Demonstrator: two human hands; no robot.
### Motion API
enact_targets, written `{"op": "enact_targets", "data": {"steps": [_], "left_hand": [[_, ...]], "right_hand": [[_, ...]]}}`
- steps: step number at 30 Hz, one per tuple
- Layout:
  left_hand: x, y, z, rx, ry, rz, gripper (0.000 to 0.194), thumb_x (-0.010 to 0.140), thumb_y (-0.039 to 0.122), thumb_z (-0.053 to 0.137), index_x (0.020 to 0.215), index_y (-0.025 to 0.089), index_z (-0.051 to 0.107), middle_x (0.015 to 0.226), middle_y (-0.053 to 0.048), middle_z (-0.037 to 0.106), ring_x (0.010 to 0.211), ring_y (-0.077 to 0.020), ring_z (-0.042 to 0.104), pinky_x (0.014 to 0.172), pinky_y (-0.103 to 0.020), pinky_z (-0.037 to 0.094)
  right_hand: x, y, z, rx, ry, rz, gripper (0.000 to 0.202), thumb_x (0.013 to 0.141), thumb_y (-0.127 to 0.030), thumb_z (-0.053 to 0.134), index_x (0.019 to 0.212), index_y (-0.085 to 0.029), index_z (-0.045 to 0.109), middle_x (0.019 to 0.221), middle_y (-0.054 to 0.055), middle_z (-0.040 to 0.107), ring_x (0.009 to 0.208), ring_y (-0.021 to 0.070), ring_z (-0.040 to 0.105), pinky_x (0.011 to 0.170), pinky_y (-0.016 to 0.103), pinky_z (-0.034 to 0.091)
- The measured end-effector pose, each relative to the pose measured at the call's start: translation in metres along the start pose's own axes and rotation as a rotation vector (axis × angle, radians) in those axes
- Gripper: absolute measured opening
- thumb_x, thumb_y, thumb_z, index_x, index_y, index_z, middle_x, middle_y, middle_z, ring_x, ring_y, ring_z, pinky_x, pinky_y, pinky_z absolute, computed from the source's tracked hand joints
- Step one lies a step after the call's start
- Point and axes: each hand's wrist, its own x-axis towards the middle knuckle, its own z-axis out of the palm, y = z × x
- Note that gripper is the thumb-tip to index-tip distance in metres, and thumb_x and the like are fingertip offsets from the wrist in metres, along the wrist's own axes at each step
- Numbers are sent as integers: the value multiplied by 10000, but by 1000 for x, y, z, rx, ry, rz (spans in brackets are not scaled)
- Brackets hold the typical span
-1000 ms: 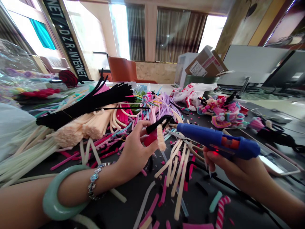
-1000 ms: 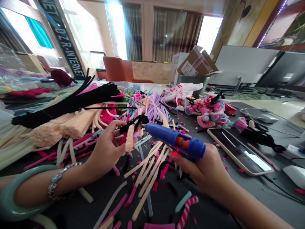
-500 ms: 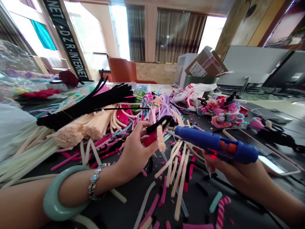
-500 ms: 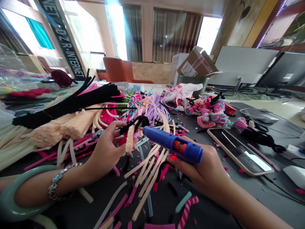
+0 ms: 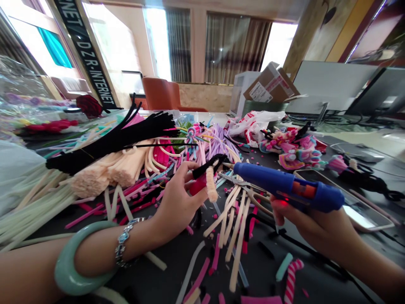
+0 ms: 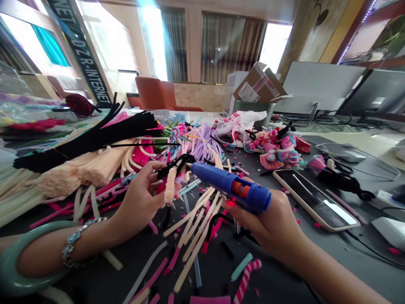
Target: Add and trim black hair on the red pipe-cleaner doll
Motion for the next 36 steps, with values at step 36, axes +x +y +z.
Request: {"op": "enact_targets", "data": {"steps": [36], "left_hand": [[11,3,-8,65,-42,27,394,668,287,748,1000,142,591,746,-4,644,637,-130,595,515,-194,455]], "right_hand": [[19,12,-4,774,-284,284,362,835,-544,564,789,-185,578,485,-11,593,338,111,526,370,204,393]]}}
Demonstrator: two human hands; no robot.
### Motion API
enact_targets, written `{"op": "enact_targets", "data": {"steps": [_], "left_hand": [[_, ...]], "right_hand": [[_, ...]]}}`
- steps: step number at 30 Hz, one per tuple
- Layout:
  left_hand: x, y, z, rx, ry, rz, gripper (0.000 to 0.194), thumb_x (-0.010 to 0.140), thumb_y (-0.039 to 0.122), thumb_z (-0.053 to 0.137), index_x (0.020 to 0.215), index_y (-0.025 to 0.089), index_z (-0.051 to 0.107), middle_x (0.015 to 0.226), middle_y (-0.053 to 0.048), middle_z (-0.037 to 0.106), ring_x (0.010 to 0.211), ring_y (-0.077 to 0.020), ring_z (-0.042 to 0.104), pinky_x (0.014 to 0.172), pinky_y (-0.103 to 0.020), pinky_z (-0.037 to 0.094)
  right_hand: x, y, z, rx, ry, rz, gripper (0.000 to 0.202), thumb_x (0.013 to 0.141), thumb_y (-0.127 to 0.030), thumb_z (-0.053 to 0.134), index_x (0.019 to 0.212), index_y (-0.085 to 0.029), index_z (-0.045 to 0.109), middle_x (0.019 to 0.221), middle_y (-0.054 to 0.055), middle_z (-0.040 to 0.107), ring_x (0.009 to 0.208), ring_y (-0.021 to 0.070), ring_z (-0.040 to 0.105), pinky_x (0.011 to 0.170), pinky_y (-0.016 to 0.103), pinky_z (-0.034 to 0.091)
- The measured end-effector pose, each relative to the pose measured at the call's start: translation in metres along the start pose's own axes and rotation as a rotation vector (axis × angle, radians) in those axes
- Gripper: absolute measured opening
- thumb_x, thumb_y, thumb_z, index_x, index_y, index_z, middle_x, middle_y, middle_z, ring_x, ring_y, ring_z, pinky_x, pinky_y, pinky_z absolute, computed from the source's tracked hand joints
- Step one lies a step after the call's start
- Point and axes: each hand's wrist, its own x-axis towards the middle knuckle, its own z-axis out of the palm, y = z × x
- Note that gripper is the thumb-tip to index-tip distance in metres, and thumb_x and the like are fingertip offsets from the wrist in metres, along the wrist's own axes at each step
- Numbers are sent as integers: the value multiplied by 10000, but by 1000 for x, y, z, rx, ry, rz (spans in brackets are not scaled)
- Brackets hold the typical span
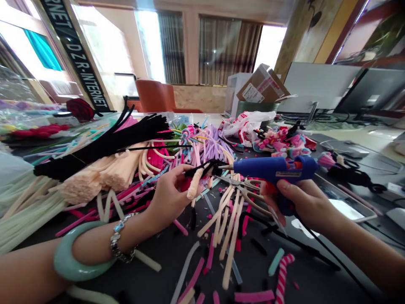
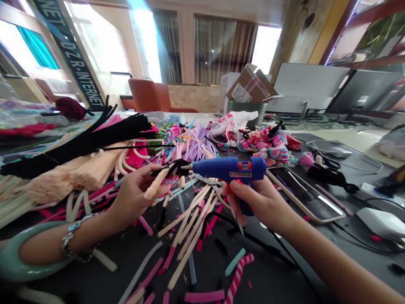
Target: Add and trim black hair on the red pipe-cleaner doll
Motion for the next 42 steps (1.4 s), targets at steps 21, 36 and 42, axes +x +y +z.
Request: {"op": "enact_targets", "data": {"steps": [21,36,42], "left_hand": [[0,-2,-1,32,-24,15,433,647,317,775,999,136,603,807,-55,667,734,-191,632,590,-250,508],[-1,2,0,-16,-35,-33,388,648,271,749,978,159,577,718,4,635,567,-132,587,436,-187,420],[-1,5,1,37,-10,-23,347,658,289,719,945,149,585,692,14,606,565,-125,569,454,-195,428]], "right_hand": [[-2,-6,1,-161,42,89,470,837,-593,515,662,-157,529,482,9,557,380,130,554,404,224,414],[0,-7,1,-85,42,116,452,818,-583,552,657,-162,524,511,-6,545,381,123,555,390,218,421],[-2,-6,0,-106,34,109,467,818,-587,548,635,-158,524,498,-4,538,383,128,558,397,226,401]]}}
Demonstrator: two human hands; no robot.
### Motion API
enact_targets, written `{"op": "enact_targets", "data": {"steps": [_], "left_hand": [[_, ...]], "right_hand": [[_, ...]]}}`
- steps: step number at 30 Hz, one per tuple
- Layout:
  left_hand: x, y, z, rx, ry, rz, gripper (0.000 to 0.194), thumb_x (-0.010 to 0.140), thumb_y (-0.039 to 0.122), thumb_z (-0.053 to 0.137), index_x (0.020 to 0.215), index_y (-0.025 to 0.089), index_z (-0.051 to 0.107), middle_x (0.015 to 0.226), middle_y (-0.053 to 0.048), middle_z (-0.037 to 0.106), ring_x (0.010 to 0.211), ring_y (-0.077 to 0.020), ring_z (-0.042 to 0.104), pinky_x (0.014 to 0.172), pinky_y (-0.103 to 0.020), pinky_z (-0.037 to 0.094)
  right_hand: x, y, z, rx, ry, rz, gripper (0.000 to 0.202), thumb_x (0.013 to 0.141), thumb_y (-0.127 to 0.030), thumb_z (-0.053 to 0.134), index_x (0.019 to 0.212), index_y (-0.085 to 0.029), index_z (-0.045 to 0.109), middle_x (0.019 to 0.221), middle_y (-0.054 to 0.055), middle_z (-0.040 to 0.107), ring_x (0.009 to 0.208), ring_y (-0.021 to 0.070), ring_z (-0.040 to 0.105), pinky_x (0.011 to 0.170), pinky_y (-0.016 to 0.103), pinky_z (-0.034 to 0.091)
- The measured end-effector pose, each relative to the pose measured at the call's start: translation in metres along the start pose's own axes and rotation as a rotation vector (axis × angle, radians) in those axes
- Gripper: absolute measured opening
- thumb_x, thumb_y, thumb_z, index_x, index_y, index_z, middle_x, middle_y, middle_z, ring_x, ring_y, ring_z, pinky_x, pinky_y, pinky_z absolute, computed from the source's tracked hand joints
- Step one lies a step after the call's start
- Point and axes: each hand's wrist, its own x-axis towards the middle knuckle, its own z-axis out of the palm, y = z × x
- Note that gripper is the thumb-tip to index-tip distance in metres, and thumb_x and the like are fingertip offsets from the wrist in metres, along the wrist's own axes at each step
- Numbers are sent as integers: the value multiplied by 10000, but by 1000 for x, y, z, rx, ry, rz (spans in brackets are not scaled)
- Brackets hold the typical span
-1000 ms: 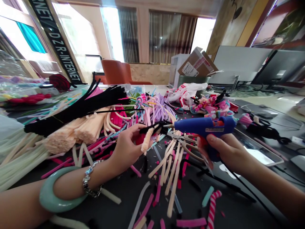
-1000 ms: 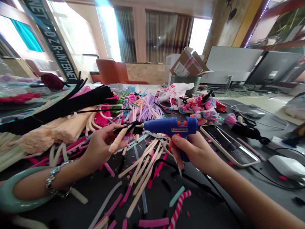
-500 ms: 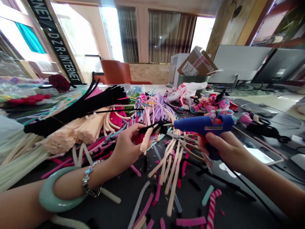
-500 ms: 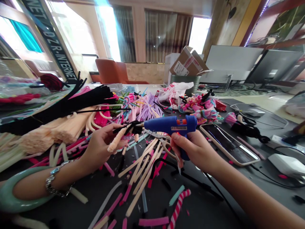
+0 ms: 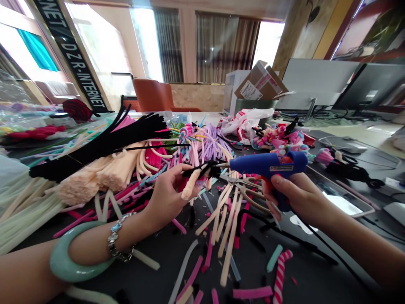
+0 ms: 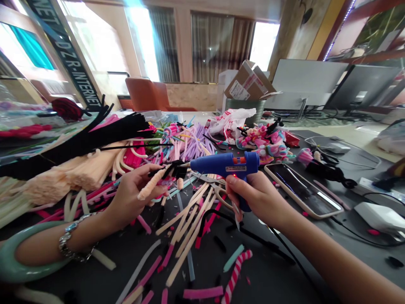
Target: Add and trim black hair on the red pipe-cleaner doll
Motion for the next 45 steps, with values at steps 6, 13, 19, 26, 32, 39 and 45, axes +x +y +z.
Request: {"op": "enact_targets", "data": {"steps": [6,13,19,26,32,39,45], "left_hand": [[0,3,-1,-2,-12,-21,351,650,277,709,950,147,581,656,24,586,540,-115,546,437,-190,419],[-1,4,-1,-53,-48,-67,350,666,265,685,976,154,563,617,9,637,511,-137,576,421,-201,423],[0,4,-1,-73,-87,-49,342,674,294,683,960,153,561,603,5,647,501,-146,588,412,-207,441],[-1,1,-2,-96,-122,-118,379,691,327,672,1010,170,542,622,-7,658,487,-163,593,333,-187,392],[-2,1,-4,-112,-144,-130,358,720,313,653,1030,171,542,586,-5,649,482,-167,599,328,-176,397],[0,1,-3,-173,-166,-119,297,732,268,653,1002,174,571,650,4,656,533,-161,633,331,-159,412],[0,3,-3,-214,-188,-135,263,731,235,641,977,166,583,628,16,655,494,-137,619,318,-143,406]], "right_hand": [[0,-1,0,8,-8,-4,478,820,-592,545,618,-160,510,501,-13,522,379,123,551,395,228,398],[1,-1,0,8,-8,3,480,814,-603,545,618,-167,503,477,-7,535,378,126,547,392,229,393],[1,-2,1,24,-10,-4,484,802,-604,557,601,-168,496,479,-13,519,370,127,545,386,229,396],[1,-1,0,28,-24,-11,479,819,-588,549,599,-166,491,486,-17,510,377,126,553,398,230,396],[0,-3,0,25,-37,-12,481,833,-583,535,598,-166,489,497,-19,509,386,126,561,404,230,388],[1,1,-2,-9,-38,-34,511,818,-619,523,572,-172,489,463,-7,525,371,146,561,400,241,370],[3,4,-2,-32,-42,-58,536,814,-641,509,556,-172,484,446,-11,504,356,150,557,404,244,355]]}}
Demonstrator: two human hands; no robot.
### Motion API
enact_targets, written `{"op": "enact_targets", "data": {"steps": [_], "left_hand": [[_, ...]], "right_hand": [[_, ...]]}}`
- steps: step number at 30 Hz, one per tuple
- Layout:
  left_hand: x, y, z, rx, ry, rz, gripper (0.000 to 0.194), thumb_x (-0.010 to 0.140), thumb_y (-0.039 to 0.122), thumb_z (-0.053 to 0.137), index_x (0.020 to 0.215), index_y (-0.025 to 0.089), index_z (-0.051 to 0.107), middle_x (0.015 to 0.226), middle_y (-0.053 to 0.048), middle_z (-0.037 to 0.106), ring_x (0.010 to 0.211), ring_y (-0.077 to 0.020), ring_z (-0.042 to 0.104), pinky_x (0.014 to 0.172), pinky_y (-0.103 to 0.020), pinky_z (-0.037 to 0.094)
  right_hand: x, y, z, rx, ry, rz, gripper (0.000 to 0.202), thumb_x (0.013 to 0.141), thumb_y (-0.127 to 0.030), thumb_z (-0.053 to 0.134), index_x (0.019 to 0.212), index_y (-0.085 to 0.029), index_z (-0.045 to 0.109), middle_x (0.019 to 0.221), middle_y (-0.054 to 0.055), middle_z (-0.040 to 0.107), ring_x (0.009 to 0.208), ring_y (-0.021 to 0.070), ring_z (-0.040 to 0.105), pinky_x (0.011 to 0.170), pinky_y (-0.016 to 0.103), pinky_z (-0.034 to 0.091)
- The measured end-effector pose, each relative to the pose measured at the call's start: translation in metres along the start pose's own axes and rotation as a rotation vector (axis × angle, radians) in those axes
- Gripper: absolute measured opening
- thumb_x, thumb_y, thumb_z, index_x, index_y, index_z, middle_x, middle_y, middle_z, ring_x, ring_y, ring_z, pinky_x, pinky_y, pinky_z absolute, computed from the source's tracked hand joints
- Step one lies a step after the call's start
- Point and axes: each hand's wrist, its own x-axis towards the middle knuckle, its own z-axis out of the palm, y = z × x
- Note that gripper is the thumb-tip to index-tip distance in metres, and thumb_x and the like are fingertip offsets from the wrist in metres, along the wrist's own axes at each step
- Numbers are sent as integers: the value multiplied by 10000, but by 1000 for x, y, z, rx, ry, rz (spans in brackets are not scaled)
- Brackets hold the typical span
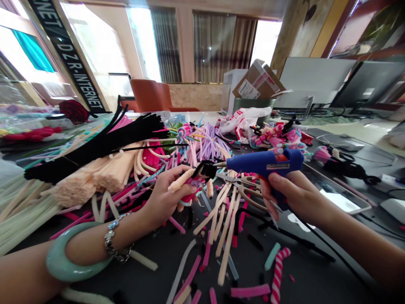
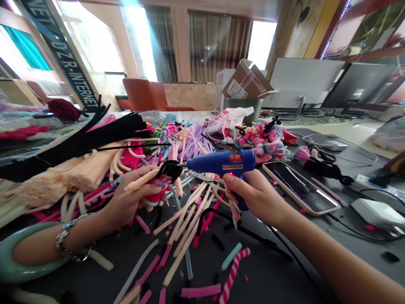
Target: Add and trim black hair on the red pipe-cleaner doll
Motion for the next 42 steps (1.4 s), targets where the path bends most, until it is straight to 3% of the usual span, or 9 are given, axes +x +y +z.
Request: {"op": "enact_targets", "data": {"steps": [13,20,26,33,42], "left_hand": [[2,-4,-1,-38,-15,13,195,728,211,629,907,161,570,565,13,650,424,-121,573,315,-149,411],[2,-6,-2,-32,-17,-11,246,728,229,637,956,169,566,560,1,632,534,-191,645,315,-163,403],[2,-5,-2,-37,-2,-19,229,715,228,634,921,148,573,556,-6,642,411,-129,547,306,-165,389],[2,-5,-2,-39,-9,-13,247,715,236,634,938,144,577,562,-10,642,428,-139,560,305,-168,388],[1,-2,-1,-33,-7,-55,296,697,241,604,970,125,605,556,-20,634,430,-146,557,304,-175,369]], "right_hand": [[1,3,0,18,22,10,510,812,-630,523,587,-174,480,469,-33,453,360,166,567,394,255,364],[0,3,-1,-7,16,12,514,827,-624,506,582,-172,476,461,-36,441,361,159,567,408,251,362],[1,2,-1,34,15,5,508,820,-613,527,577,-168,483,468,-35,455,358,151,563,399,242,376],[-1,0,1,125,39,-18,403,824,-560,561,744,-167,602,478,-62,433,331,127,535,360,214,365],[-1,-2,3,101,39,-20,443,792,-590,573,734,-151,600,466,-59,437,318,142,530,344,225,349]]}}
